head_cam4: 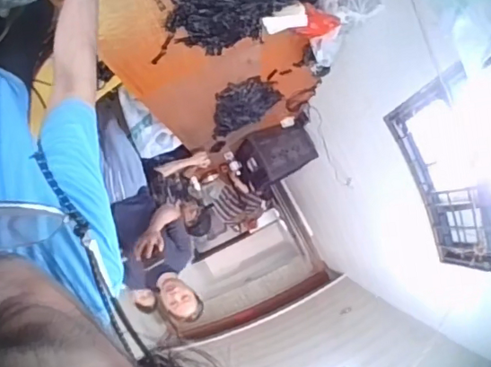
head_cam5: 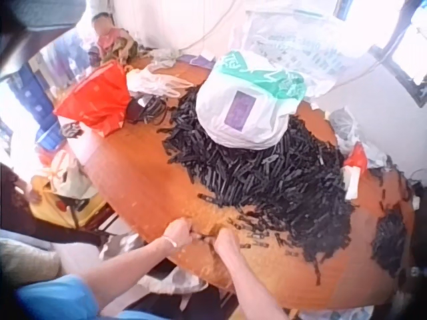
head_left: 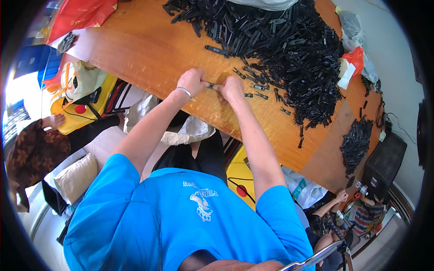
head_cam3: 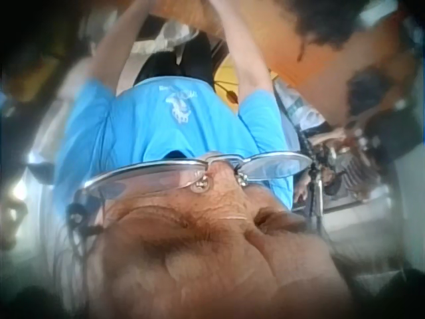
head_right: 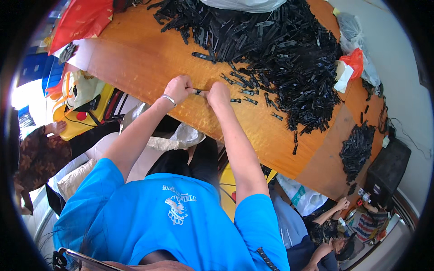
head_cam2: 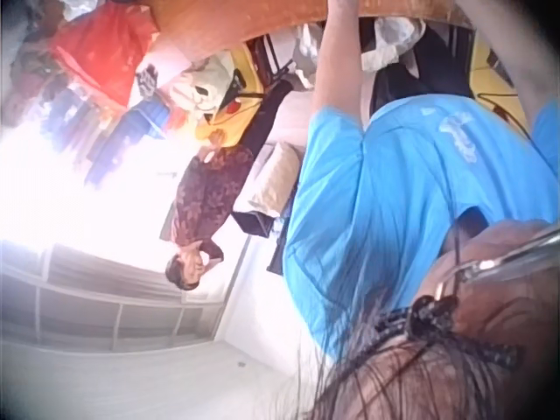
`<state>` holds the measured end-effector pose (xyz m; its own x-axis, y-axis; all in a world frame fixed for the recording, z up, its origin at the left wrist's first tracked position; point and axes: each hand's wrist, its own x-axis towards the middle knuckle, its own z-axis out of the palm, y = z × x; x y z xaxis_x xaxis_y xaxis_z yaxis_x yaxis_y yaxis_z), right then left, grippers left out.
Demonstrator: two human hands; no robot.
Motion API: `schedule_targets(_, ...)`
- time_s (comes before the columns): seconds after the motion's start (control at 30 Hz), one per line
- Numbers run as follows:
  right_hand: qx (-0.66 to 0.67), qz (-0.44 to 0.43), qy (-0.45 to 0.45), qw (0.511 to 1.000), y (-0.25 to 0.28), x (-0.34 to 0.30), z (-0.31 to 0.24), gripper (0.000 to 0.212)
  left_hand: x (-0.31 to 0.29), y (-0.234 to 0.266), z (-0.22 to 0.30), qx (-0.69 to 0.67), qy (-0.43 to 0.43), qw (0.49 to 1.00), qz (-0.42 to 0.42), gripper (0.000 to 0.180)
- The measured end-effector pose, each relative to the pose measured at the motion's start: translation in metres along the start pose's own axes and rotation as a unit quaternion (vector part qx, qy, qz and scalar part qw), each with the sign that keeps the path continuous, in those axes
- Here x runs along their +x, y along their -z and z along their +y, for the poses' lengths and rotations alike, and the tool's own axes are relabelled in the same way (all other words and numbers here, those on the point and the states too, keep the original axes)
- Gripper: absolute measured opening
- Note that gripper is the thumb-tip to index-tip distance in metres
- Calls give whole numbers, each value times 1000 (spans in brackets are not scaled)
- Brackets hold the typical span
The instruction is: The person assembles small black plastic parts by fitting the components together by hand and placing the assembled pieces onto the table.
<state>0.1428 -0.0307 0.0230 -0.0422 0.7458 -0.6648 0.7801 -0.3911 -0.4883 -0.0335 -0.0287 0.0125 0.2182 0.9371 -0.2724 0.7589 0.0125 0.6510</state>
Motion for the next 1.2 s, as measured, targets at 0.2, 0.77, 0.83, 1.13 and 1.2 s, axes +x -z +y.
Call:
schedule_targets(0.2, 92, 67, 39, 993, -19, -29, 8, 26, -18, -1, 2, 9, 46, 999, 9, 25)
schedule_targets(0.77, 374, 216, 4, 902, -35, -64, 55, 25, -42, 17, -10, 88, -72, 992, -52, 25)
schedule_targets(0.83, 338, 307, -31, 889, -26, -58, 66, 27, -41, 18, -8, 90, -78, 991, -61, 26)
schedule_targets(1.13, -42, 397, 124, 908, -24, -32, 52, 21, 40, 23, 16, 84, -98, 981, 147, 23)
schedule_targets(1.2, -39, 332, 194, 922, -26, -23, 38, 18, 60, 22, 21, 134, -140, 966, 172, 25)
